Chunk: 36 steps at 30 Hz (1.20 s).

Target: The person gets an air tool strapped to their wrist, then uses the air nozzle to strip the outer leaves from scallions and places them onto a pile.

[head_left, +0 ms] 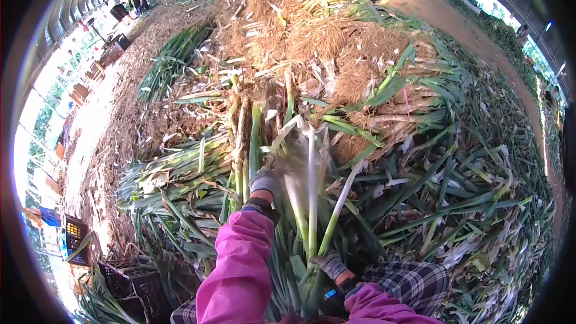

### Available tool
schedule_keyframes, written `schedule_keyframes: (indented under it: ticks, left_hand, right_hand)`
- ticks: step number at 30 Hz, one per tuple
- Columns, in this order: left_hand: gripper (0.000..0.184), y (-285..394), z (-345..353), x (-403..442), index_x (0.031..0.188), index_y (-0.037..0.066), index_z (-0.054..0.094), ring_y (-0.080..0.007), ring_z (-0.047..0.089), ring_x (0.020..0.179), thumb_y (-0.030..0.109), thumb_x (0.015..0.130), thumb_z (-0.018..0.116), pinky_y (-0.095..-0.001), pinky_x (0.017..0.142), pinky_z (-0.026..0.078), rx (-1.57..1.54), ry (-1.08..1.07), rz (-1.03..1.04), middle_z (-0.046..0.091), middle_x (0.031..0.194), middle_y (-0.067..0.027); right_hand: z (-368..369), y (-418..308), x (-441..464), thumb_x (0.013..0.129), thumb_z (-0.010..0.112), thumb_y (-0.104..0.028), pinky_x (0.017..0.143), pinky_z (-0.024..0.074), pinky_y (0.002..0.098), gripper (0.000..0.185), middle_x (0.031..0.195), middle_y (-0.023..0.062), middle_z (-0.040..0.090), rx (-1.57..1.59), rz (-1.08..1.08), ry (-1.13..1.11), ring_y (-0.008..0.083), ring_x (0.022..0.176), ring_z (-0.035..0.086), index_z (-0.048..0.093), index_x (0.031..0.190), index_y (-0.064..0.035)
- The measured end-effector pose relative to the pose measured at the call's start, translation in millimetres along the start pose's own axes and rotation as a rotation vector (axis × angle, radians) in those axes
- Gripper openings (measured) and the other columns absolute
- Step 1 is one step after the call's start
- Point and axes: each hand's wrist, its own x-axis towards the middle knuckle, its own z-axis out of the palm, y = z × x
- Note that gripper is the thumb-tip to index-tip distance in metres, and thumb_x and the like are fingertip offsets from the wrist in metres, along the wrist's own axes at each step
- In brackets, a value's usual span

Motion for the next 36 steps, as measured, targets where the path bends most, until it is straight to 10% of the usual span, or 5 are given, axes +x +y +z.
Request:
schedule_keyframes:
  ticks: [4,10,25,29,36]
  left_hand:
    - [0.068,3,-4,-101,0.137,0.035,0.022,-0.0332,0.055,0.106,0.038,0.080,0.057,-0.0474,0.084,0.048,0.016,-0.128,0.051,0.051,0.120,-0.0155]
    - [0.063,-22,44,-211,0.118,0.003,0.040,-0.0328,0.061,0.092,0.048,0.077,0.055,-0.0455,0.079,0.048,0.016,-0.256,0.064,0.058,0.106,-0.0193]
    - [0.052,-4,39,-31,0.130,0.026,0.040,-0.0321,0.059,0.099,0.042,0.081,0.046,-0.0413,0.082,0.048,0.021,-0.059,0.106,0.059,0.110,-0.0161]
    - [0.055,-14,29,-139,0.135,0.034,0.031,-0.0279,0.051,0.113,0.036,0.083,0.047,-0.0450,0.090,0.043,0.333,-0.191,0.369,0.042,0.135,-0.0037]
    - [0.047,-48,16,-381,0.104,0.009,0.044,-0.0376,0.060,0.079,0.042,0.074,0.059,-0.0465,0.064,0.049,0.032,-0.283,0.151,0.060,0.085,-0.0167]
  right_hand:
    - [-1,52,27,0.065,0.075,-0.031,0.065,0.0479,0.0341,0.044,0.073,0.0133,0.061,0.068,-0.219,-0.142,0.0212,0.073,0.060,0.062,0.083,0.0062]
    - [-61,1,-70,0.067,0.072,-0.019,0.052,0.0482,0.0311,0.026,0.069,0.0071,0.061,0.524,-0.046,-0.201,0.0169,0.056,0.058,0.064,0.082,0.0015]
    - [-56,20,-62,0.062,0.072,-0.021,0.054,0.0470,0.0317,0.030,0.070,0.0066,0.063,0.429,-0.176,-0.161,0.0157,0.057,0.058,0.067,0.084,-0.0005]
    - [-53,33,-49,0.063,0.069,-0.021,0.053,0.0479,0.0326,0.030,0.068,0.0071,0.062,0.479,-0.106,-0.206,0.0180,0.055,0.058,0.065,0.084,-0.0005]
    - [-61,26,-81,0.067,0.066,-0.019,0.051,0.0493,0.0339,0.025,0.068,0.0081,0.060,0.793,-0.010,-0.306,0.0205,0.056,0.059,0.063,0.085,-0.0018]
